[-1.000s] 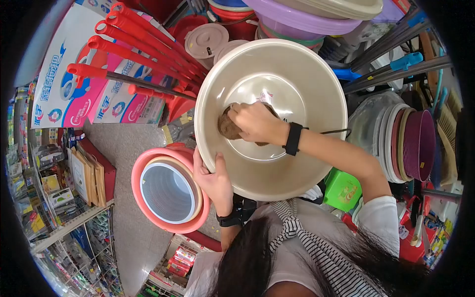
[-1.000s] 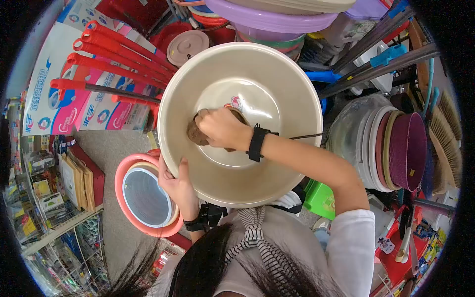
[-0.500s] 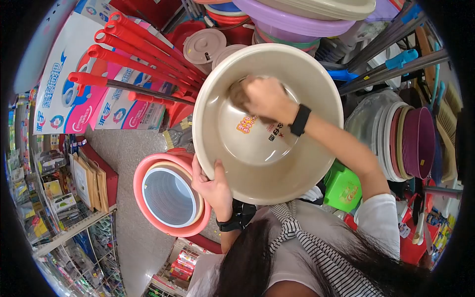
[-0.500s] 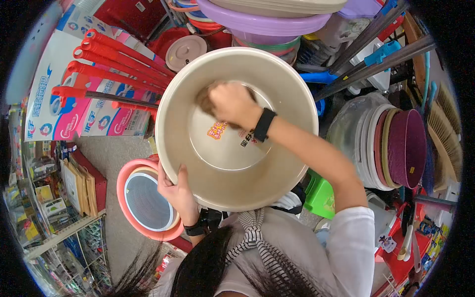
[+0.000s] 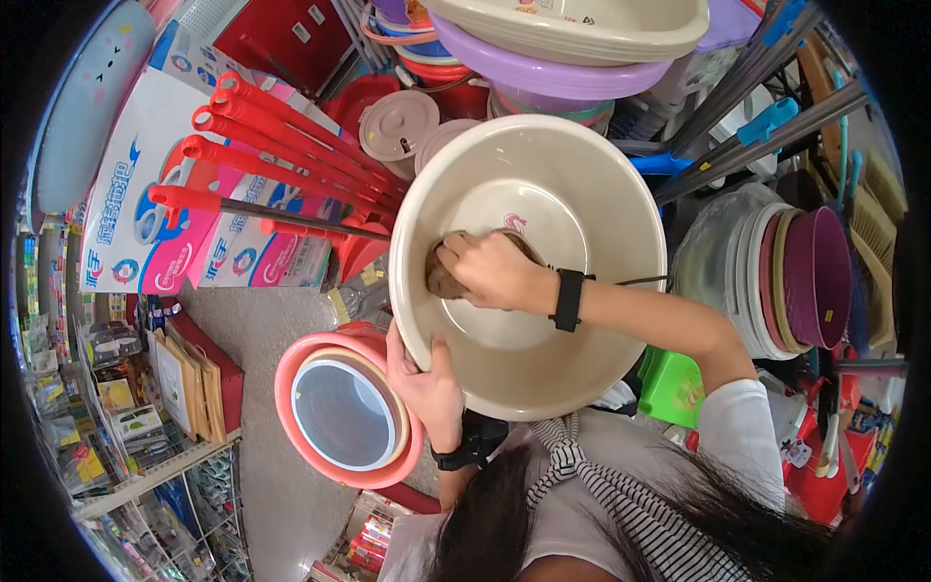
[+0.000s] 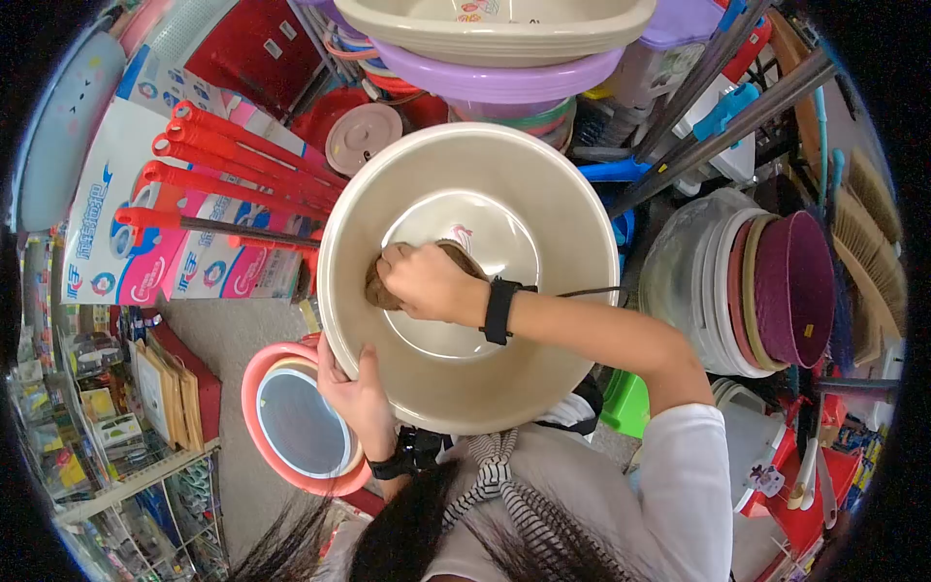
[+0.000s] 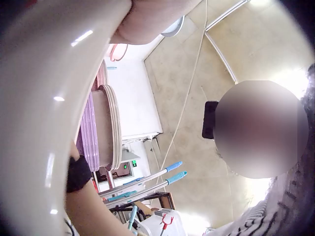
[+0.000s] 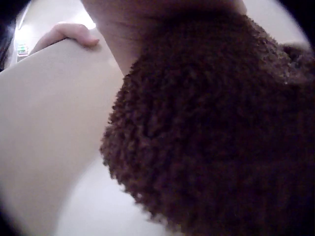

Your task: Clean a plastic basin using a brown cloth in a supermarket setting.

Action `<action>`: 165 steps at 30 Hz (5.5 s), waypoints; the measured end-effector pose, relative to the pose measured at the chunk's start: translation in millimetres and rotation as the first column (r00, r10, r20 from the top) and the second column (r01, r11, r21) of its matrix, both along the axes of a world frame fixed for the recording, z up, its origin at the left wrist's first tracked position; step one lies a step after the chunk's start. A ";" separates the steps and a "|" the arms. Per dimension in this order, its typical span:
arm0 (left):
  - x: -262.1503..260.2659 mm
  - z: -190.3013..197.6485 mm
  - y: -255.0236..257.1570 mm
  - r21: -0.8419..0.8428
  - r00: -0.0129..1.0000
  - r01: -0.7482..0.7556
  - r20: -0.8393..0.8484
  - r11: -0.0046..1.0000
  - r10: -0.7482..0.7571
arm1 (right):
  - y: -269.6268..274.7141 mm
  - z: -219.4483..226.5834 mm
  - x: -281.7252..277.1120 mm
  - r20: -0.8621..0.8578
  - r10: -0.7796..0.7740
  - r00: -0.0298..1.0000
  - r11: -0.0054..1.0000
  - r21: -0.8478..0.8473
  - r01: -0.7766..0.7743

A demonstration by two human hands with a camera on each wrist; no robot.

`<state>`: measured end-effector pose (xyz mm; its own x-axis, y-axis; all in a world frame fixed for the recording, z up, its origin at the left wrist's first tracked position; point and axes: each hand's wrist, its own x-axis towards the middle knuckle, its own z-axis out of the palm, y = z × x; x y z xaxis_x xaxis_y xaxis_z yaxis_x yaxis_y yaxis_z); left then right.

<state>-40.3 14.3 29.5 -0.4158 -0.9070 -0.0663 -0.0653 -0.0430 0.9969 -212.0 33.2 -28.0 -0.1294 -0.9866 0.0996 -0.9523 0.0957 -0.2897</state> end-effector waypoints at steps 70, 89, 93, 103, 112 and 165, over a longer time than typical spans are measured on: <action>13.4 -18.7 16.2 -0.035 1.000 0.016 0.027 0.999 -0.015 | 98.1 118.1 -24.1 0.323 -0.443 0.836 0.596 -0.591 0.544; 19.4 -15.6 18.3 -0.182 0.995 0.072 0.084 0.981 -0.057 | 55.8 117.7 -5.4 0.350 -0.318 0.881 0.715 -0.522 0.465; 14.1 -18.1 17.5 -0.165 0.996 0.064 0.069 0.984 -0.053 | 48.8 113.3 -14.8 0.295 -0.408 0.864 0.552 -0.674 0.491; 12.9 -16.4 10.3 -0.179 0.991 0.112 0.091 0.977 -0.097 | 44.6 111.1 -16.1 0.286 -0.338 0.896 0.578 -0.688 0.438; 17.9 -21.6 8.0 -0.047 0.987 0.143 0.080 0.989 -0.139 | 44.1 112.3 17.0 0.392 -0.294 0.872 0.738 -0.487 0.468; 17.1 -28.8 5.4 -0.087 0.993 0.107 0.057 0.990 -0.102 | 43.2 93.0 -1.3 -0.121 -0.117 0.986 0.821 -0.570 0.028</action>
